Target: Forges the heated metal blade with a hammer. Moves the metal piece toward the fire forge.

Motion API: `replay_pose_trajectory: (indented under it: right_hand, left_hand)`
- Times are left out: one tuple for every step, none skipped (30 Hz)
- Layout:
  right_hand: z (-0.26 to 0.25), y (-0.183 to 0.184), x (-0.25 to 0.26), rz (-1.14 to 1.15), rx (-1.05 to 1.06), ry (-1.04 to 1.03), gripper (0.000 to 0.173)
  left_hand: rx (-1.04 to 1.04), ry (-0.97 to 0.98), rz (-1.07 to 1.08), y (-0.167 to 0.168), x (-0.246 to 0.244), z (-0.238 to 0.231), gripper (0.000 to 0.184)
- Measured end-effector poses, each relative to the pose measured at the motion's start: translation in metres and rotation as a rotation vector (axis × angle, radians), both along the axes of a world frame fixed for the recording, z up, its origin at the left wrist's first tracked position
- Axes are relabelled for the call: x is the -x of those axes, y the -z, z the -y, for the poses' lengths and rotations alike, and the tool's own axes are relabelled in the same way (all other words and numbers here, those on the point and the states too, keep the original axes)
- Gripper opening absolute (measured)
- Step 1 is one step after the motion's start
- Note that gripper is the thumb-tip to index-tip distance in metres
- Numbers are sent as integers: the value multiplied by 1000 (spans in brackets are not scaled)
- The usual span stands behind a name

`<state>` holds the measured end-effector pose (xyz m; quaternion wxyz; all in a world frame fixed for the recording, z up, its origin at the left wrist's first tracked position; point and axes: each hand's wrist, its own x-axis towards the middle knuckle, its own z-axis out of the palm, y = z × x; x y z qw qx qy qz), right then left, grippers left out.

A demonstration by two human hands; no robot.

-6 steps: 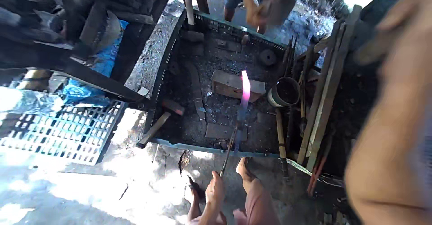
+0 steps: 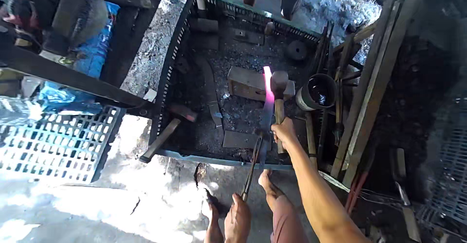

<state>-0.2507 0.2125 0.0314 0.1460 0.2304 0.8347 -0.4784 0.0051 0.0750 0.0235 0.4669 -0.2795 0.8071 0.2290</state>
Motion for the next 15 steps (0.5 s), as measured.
replay_pose_trajectory:
  right_hand:
    - [2, -21, 6, 145, 75, -13, 32]
    - [4, -62, 13, 183, 112, -47, 30]
    - [4, -111, 5, 176, 126, -92, 29]
    - [5, -160, -6, 133, 119, -129, 31]
    - [7, -206, -10, 52, 86, -168, 33]
    - [7, -248, -11, -53, 33, -209, 36]
    - [5, -286, -14, -172, -33, -245, 37]
    - [3, -323, -15, -296, -99, -275, 39]
    - [0, -356, -13, -426, -166, -301, 41]
    - [-5, -385, -6, -548, -226, -328, 42]
    - [-12, -408, 9, -660, -277, -346, 43]
    - [-21, -423, 29, -763, -313, -349, 39]
    - [-28, -431, 52, -844, -343, -338, 33]
    - [-32, -429, 72, -908, -371, -313, 25]
    - [-31, -414, 85, -966, -381, -282, 21]
  left_hand:
    - [4, -1, -39, -8, 7, 3, 44]
    - [0, -7, -77, -12, 12, 6, 45]
    - [-16, -5, -82, -17, 8, 9, 47]
    - [-31, 8, -72, -16, 7, 13, 49]
    - [-40, 18, -74, -8, 10, 17, 52]
    - [-47, 18, -82, 2, 11, 21, 55]
    - [-44, 22, -91, 13, 11, 24, 56]
    - [-40, 27, -89, 22, 11, 27, 57]
    - [-37, 29, -82, 27, 11, 30, 57]
    - [-35, 29, -77, 29, 12, 32, 57]
    - [-37, 31, -68, 28, 14, 33, 57]
    - [-36, 35, -57, 27, 15, 33, 57]
    - [-37, 31, -51, 26, 15, 33, 57]
    - [-34, 21, -49, 26, 13, 32, 56]
    - [-25, 17, -42, 27, 13, 31, 55]
